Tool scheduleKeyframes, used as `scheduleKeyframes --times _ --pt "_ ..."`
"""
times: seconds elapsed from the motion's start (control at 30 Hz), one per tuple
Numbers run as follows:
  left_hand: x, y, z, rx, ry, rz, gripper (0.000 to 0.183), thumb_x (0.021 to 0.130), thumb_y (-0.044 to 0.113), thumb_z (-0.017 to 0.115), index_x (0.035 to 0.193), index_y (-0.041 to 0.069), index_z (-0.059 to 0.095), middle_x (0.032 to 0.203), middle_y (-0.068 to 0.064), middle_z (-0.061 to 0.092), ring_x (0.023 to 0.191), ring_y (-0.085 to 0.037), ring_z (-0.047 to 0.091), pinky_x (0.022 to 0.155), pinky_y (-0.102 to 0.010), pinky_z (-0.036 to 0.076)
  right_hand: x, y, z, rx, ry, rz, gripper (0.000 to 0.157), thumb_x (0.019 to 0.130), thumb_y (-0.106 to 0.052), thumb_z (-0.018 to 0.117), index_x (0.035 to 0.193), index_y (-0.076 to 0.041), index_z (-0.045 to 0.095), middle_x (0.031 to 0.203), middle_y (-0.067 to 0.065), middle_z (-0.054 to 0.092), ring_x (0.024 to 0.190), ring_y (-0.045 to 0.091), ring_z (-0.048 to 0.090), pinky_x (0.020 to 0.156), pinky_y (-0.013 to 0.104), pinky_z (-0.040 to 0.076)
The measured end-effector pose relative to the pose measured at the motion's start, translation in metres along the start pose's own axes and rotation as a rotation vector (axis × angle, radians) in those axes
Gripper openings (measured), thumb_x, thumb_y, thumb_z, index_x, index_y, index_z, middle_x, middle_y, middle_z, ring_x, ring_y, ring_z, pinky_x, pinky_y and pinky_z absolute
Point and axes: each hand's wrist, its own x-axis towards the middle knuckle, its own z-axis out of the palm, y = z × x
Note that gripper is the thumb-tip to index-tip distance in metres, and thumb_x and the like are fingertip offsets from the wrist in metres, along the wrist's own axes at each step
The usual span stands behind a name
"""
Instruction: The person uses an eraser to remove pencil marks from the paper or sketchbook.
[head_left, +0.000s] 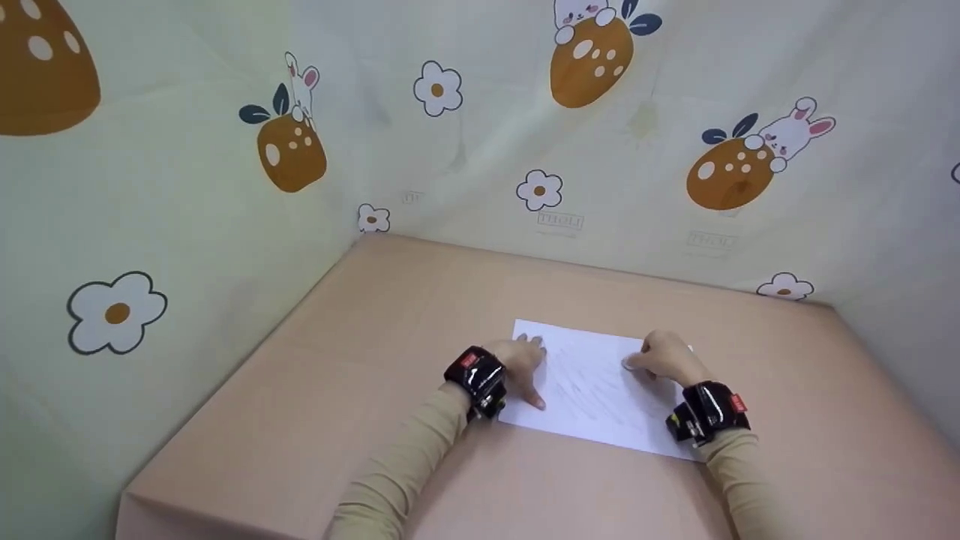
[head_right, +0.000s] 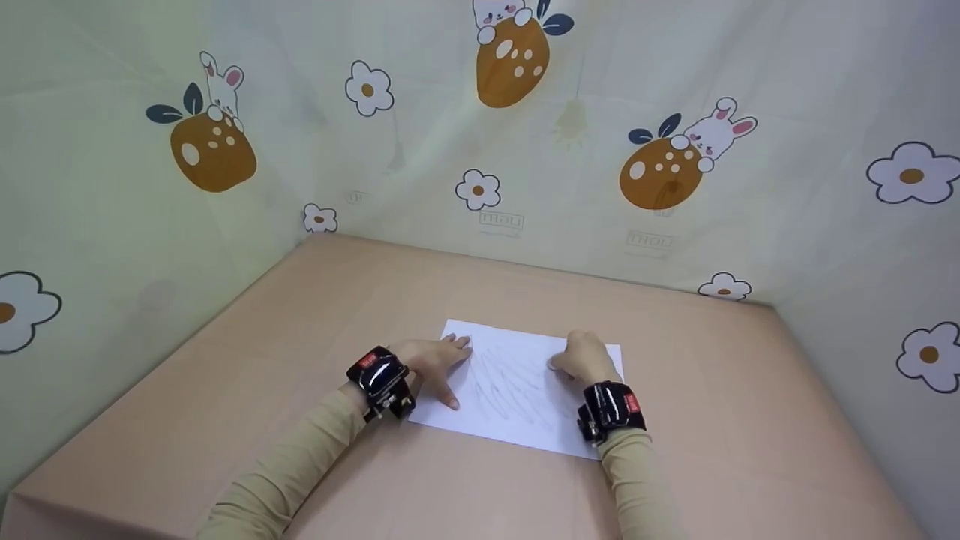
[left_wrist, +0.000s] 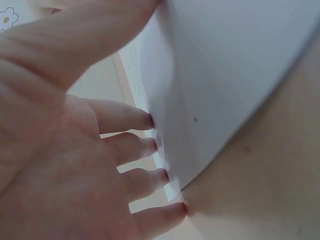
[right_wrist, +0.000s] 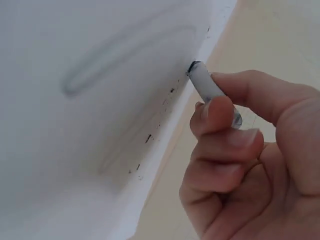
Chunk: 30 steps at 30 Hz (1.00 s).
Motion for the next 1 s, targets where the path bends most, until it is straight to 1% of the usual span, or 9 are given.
scheduleKeyframes --times 0.07,0.2,0.3,0.47,0.6,0.7,0.87,0.97,1.0 --pt "0.001 0.000 0.000 -0.007 0.002 0.003 0.101 0.076 0.053 0.072 0.151 0.006 0.023 0.161 -0.010 0.013 0.149 -0.028 0.010 0.123 -0.040 0.011 -0.004 0.006 -0.003 -0.055 0.047 0.061 0.027 0.074 -0.016 0.067 0.052 -0.008 0.052 0.044 -0.006 0.044 0.043 0.010 0.043 0.045 0.021 0.033" --pt "0.002 0.000 0.001 -0.016 -0.002 0.006 0.102 0.075 0.053 0.073 0.151 0.007 0.023 0.161 -0.010 0.013 0.149 -0.028 0.010 0.124 -0.039 0.011 -0.010 0.015 -0.009 -0.112 0.105 0.147 0.019 0.070 -0.011 0.062 0.055 -0.008 0.051 0.047 -0.001 0.048 0.044 0.014 0.046 0.045 0.024 0.034" --pt "0.003 -0.001 0.002 -0.024 -0.003 0.006 0.103 0.074 0.052 0.074 0.151 0.006 0.023 0.161 -0.010 0.013 0.149 -0.028 0.010 0.124 -0.039 0.010 -0.008 0.010 -0.007 -0.054 0.078 0.096 0.015 0.074 -0.011 0.061 0.061 -0.004 0.057 0.050 0.000 0.053 0.046 0.013 0.047 0.047 0.024 0.036" --pt "0.004 -0.002 0.003 -0.023 0.002 0.003 0.104 0.074 0.053 0.074 0.151 0.006 0.023 0.161 -0.010 0.013 0.149 -0.028 0.011 0.124 -0.038 0.010 -0.001 -0.004 0.000 0.034 -0.024 -0.023 0.024 0.082 -0.020 0.067 0.068 -0.001 0.061 0.051 -0.001 0.055 0.048 0.010 0.048 0.049 0.022 0.038" --pt "0.003 -0.002 0.002 -0.021 -0.007 0.002 0.102 0.075 0.053 0.073 0.151 0.007 0.022 0.161 -0.010 0.012 0.149 -0.028 0.009 0.124 -0.039 0.010 -0.004 -0.001 -0.001 -0.062 0.031 0.070 0.028 0.076 -0.016 0.066 0.053 -0.008 0.051 0.045 -0.003 0.046 0.044 0.011 0.043 0.046 0.022 0.033" --pt "0.002 -0.001 0.002 -0.003 -0.006 0.002 0.100 0.077 0.053 0.072 0.151 0.008 0.023 0.161 -0.009 0.013 0.149 -0.028 0.010 0.123 -0.041 0.012 -0.007 0.004 -0.005 -0.105 0.071 0.117 0.022 0.071 -0.012 0.062 0.054 -0.009 0.049 0.047 -0.001 0.047 0.044 0.014 0.045 0.046 0.023 0.033" --pt "-0.004 -0.001 0.002 0.012 0.000 -0.006 0.100 0.077 0.054 0.071 0.151 0.007 0.024 0.161 -0.010 0.014 0.149 -0.028 0.011 0.123 -0.041 0.013 -0.002 -0.010 0.002 -0.043 0.012 0.022 0.014 0.075 -0.013 0.062 0.065 -0.004 0.057 0.049 -0.001 0.053 0.046 0.012 0.048 0.048 0.023 0.037" --pt "-0.005 -0.001 0.002 0.004 0.000 -0.007 0.100 0.076 0.054 0.072 0.151 0.007 0.024 0.161 -0.010 0.013 0.149 -0.028 0.011 0.123 -0.039 0.012 0.004 -0.016 0.007 0.003 -0.037 -0.024 0.020 0.077 -0.019 0.067 0.065 -0.004 0.060 0.047 -0.004 0.052 0.046 0.010 0.046 0.050 0.022 0.037" --pt "-0.005 -0.001 0.002 -0.001 0.001 -0.004 0.100 0.076 0.054 0.072 0.151 0.007 0.024 0.161 -0.010 0.013 0.149 -0.028 0.011 0.123 -0.039 0.012 0.005 -0.016 0.007 0.011 -0.050 -0.010 0.022 0.077 -0.020 0.068 0.064 -0.004 0.060 0.047 -0.004 0.052 0.047 0.009 0.046 0.050 0.021 0.037"
